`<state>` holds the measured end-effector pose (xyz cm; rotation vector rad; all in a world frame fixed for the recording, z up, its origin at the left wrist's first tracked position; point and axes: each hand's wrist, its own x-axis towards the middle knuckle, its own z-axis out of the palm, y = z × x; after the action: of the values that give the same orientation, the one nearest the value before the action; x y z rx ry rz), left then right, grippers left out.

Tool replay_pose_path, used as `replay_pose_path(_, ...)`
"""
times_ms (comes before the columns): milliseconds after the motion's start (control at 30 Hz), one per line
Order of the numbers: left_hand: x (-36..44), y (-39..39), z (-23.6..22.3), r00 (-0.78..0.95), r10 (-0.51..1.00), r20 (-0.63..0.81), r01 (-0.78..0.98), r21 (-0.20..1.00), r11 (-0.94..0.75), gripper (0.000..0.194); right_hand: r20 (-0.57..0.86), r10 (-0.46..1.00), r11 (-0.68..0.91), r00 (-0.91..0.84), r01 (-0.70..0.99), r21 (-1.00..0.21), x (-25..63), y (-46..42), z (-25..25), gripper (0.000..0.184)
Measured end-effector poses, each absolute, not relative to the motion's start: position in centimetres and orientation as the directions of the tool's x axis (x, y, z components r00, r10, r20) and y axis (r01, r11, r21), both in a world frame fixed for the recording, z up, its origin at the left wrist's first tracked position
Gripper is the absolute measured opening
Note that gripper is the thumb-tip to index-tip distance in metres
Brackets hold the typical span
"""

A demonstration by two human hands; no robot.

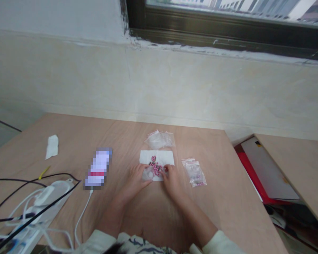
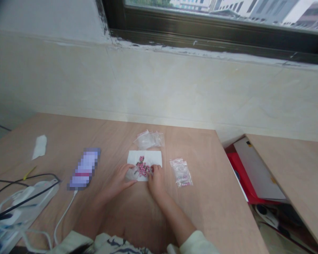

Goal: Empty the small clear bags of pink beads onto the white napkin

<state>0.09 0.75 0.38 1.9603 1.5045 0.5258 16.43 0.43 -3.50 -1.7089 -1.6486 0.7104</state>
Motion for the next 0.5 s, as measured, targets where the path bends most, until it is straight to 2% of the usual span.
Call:
replay_pose_path(133,0.1,0.7,0.6,0.258,0.962,-0.084,0.745,0.652,-0.143,0.037,0.037,0.999,0.024,0.006,0.653,-0.757,17.0,0.6,-4.0,0.009)
replay_pose_path(333,0.3,0.8,0.2,0.273,0.96,-0.063,0.759,0.627,-0.175,0.039,0.116,0.991,0.134,-0.068,0.572,-0.809,16.0,0.5,-2.7,0.007)
replay_pose_path(500,-0.1,0.8,0.2,0.26,0.964,-0.051,0.759,0.628,-0.171,0.038,0.113,0.99,0.14,-0.084,0.702,-0.699,16.1,1.1,-3.1,0.02)
